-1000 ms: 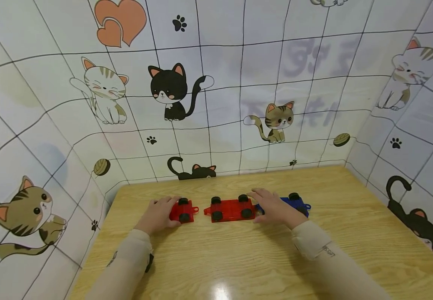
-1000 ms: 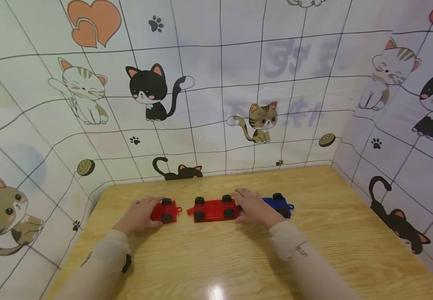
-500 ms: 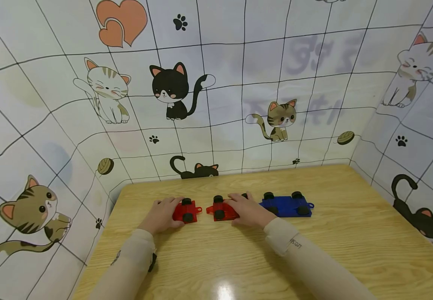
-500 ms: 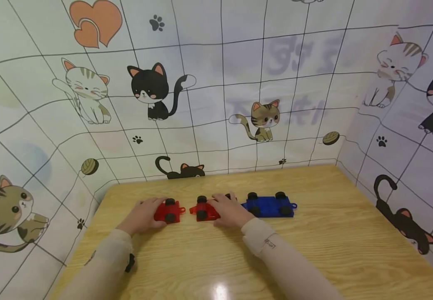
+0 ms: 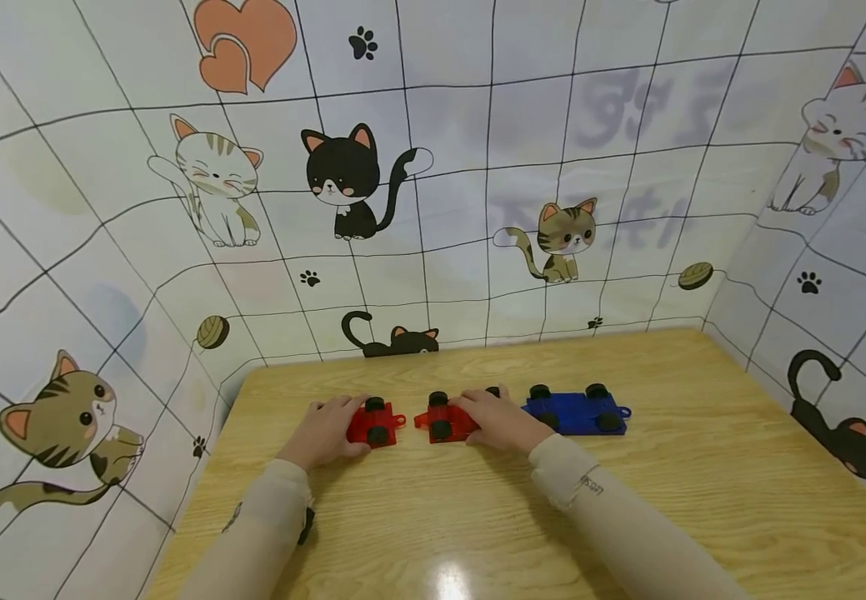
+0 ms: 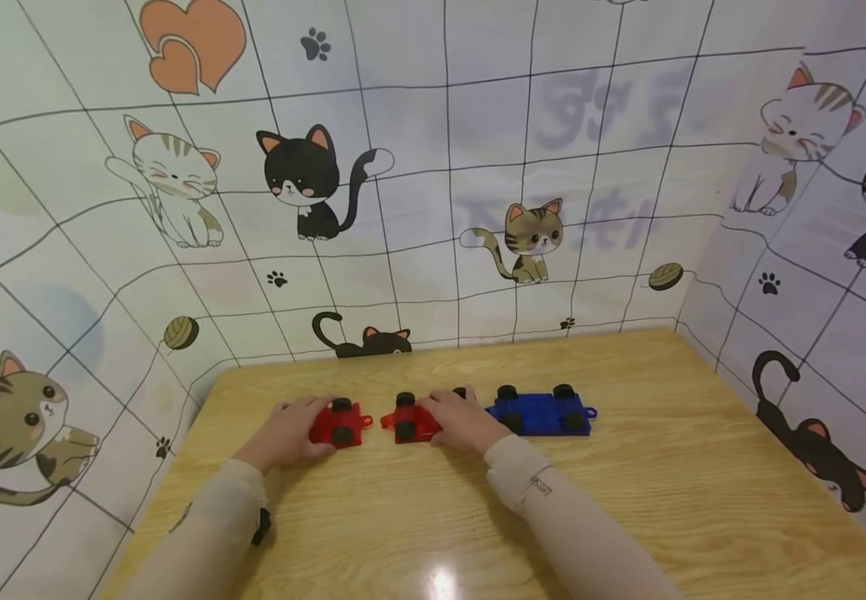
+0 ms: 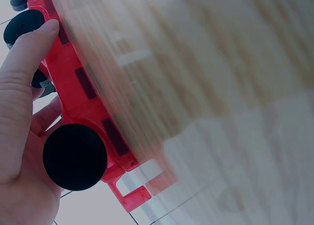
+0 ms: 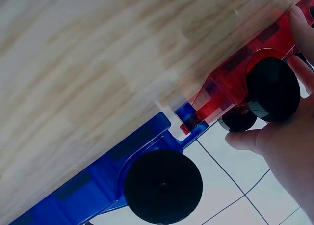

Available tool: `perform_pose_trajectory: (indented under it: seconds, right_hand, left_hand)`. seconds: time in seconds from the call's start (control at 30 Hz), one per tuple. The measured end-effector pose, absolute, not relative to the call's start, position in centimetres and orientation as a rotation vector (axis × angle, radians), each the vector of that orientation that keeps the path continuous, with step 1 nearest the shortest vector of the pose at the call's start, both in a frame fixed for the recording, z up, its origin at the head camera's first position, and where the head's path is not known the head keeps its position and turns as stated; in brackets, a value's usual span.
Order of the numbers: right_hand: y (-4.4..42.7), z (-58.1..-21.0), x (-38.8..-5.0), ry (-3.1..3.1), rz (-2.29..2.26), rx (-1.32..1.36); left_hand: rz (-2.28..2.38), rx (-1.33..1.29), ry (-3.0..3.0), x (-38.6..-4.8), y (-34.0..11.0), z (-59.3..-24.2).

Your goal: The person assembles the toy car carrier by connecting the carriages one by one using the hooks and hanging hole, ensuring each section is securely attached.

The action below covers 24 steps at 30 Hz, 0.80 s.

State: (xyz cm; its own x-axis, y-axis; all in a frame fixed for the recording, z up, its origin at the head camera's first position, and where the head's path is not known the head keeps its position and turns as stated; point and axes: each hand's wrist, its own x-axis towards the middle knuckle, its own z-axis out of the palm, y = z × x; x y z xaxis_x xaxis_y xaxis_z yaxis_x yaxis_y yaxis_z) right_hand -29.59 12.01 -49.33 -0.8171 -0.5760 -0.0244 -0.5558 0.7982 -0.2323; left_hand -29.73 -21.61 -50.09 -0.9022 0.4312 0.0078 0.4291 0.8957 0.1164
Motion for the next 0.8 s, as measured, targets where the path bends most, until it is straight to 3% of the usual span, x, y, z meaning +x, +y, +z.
perform_pose_trajectory:
  seconds: [0.8]
  right_hand:
    - [12.27,-49.24,-29.74,2.87,-0.426,-0.89]
  left_hand:
    - [0.156,0.688,3.041,-29.67,-21.46,-50.14]
